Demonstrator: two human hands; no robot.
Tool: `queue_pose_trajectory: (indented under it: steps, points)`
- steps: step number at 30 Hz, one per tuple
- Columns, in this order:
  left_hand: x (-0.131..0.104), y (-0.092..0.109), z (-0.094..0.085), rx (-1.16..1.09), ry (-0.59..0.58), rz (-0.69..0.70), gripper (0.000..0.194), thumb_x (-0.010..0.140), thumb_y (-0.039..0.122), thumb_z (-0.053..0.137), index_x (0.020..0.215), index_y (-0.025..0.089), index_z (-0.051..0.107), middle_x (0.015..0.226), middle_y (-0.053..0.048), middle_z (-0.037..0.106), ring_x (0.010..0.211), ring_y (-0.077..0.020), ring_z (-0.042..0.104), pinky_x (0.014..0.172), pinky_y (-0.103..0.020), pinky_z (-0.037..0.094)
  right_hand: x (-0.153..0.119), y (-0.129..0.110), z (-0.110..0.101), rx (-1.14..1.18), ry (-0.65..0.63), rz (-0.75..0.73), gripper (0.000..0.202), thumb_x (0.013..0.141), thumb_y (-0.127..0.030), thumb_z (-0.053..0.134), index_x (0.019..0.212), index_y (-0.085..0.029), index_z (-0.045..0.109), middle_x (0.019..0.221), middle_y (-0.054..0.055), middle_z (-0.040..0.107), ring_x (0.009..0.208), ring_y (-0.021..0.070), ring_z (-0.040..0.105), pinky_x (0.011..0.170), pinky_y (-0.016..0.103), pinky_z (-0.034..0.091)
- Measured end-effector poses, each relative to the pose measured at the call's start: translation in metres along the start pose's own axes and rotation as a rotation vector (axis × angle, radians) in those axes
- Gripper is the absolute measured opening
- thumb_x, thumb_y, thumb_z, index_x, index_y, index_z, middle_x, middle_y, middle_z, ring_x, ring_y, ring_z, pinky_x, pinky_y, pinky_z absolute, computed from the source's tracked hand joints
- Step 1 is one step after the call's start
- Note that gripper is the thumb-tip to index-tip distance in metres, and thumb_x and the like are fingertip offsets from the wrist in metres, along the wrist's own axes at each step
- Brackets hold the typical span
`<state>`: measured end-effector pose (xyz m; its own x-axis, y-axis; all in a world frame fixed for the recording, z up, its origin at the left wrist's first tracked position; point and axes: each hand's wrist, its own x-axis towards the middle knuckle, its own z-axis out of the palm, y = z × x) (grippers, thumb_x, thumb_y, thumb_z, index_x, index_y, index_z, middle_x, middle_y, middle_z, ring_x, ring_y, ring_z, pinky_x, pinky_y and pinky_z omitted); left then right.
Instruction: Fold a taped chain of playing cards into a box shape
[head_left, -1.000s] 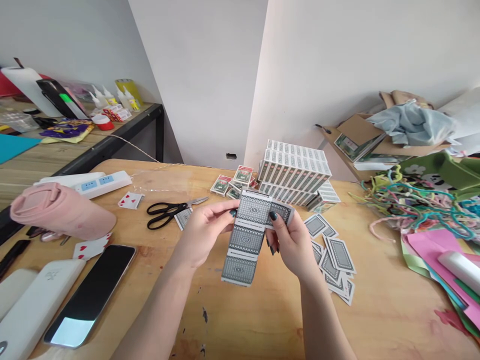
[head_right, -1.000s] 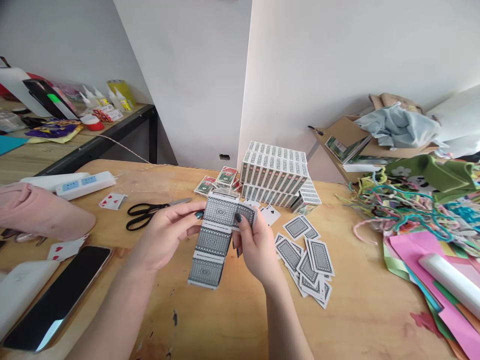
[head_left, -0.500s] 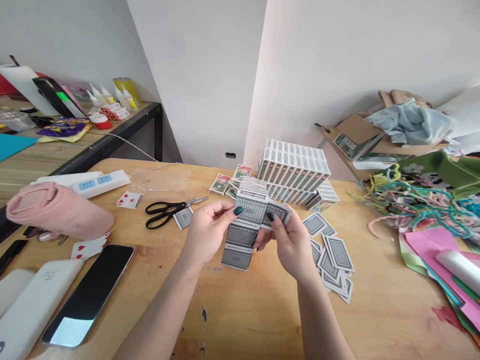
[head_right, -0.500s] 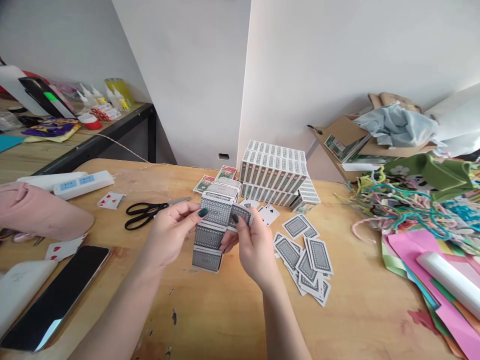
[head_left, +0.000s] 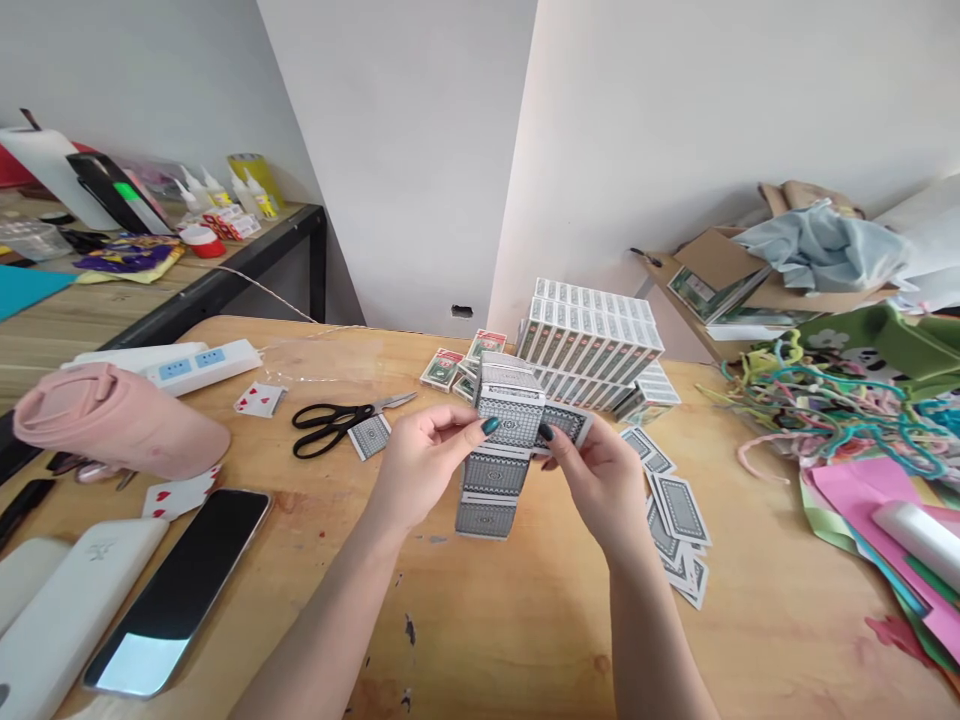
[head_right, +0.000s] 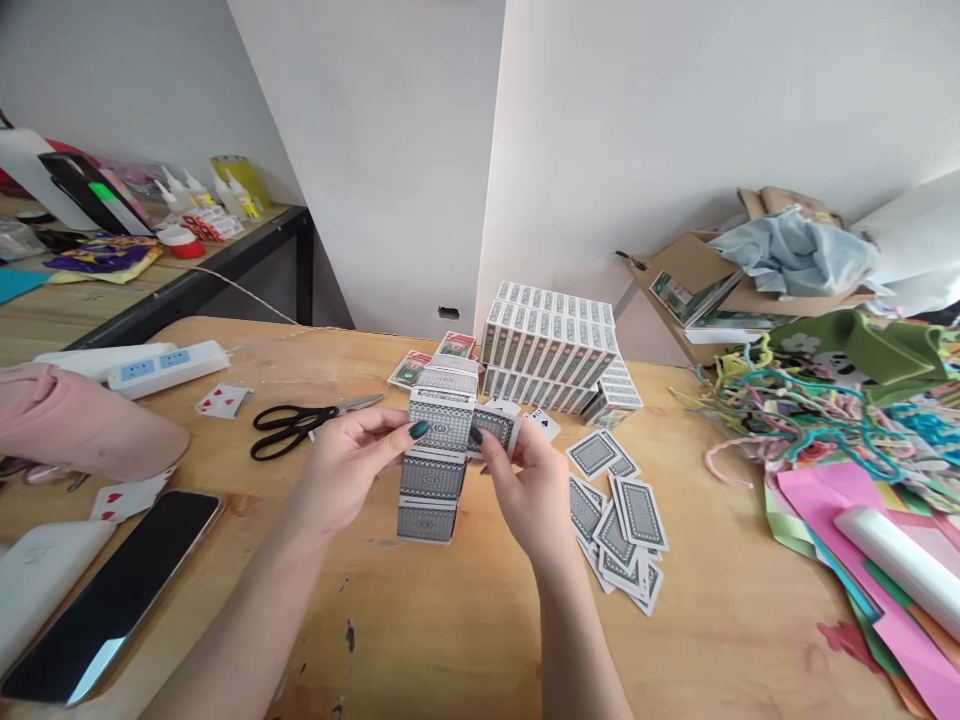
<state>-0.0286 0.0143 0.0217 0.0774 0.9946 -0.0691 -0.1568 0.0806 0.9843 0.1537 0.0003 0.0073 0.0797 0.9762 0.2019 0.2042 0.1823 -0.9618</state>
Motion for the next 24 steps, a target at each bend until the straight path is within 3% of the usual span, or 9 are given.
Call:
queue_pose_trajectory:
  steps: [3, 6, 10, 17, 24]
  points:
    - [0.000, 0.000, 0.001, -0.022, 0.054, -0.008, 0.020, 0.065, 0.024, 0.077, 0.083, 0.015, 0.075, 0.078, -0.004, 0.073, 0.076, -0.0162, 0.065, 0.070, -0.024, 0.049, 0.000, -0.002, 0.002, 0.113, 0.088, 0.028, 0.018, 0.077, -0.037, 0.068, 0.079, -0.021, 0.060, 0.081, 0.004, 0.069, 0.076, 0.0194, 0.066, 0.067, 0.033, 0.058]
    - [-0.001, -0.002, 0.002, -0.012, 0.081, -0.022, 0.023, 0.064, 0.026, 0.078, 0.084, 0.015, 0.075, 0.079, -0.005, 0.074, 0.076, -0.0177, 0.065, 0.070, -0.026, 0.050, -0.002, -0.006, 0.005, 0.185, 0.133, 0.118, 0.023, 0.074, -0.036, 0.071, 0.067, -0.020, 0.055, 0.072, 0.003, 0.068, 0.070, 0.0198, 0.066, 0.064, 0.035, 0.058]
    - [-0.002, -0.004, 0.003, 0.041, 0.103, -0.041, 0.025, 0.064, 0.028, 0.078, 0.085, 0.015, 0.075, 0.082, -0.006, 0.075, 0.078, -0.0185, 0.066, 0.071, -0.027, 0.050, -0.005, -0.009, 0.005, 0.209, 0.192, 0.168, 0.024, 0.072, -0.033, 0.073, 0.066, -0.021, 0.054, 0.071, 0.001, 0.066, 0.069, 0.0176, 0.064, 0.072, 0.038, 0.059]
    - [-0.003, -0.004, 0.005, 0.102, 0.097, -0.011, 0.022, 0.066, 0.028, 0.076, 0.085, 0.018, 0.076, 0.082, -0.004, 0.075, 0.080, -0.0177, 0.067, 0.069, -0.023, 0.050, -0.001, -0.006, 0.005, 0.388, 0.118, 0.199, 0.023, 0.071, -0.032, 0.074, 0.071, -0.022, 0.054, 0.076, -0.001, 0.065, 0.072, 0.0151, 0.062, 0.074, 0.037, 0.061]
    - [-0.008, 0.002, 0.007, 0.255, 0.180, 0.051, 0.018, 0.070, 0.032, 0.073, 0.081, 0.018, 0.075, 0.078, -0.003, 0.075, 0.074, -0.0178, 0.068, 0.062, -0.022, 0.051, 0.003, 0.005, 0.003, 0.514, 0.026, 0.263, 0.023, 0.071, -0.033, 0.075, 0.077, -0.021, 0.057, 0.079, -0.001, 0.068, 0.078, 0.0160, 0.066, 0.077, 0.036, 0.059]
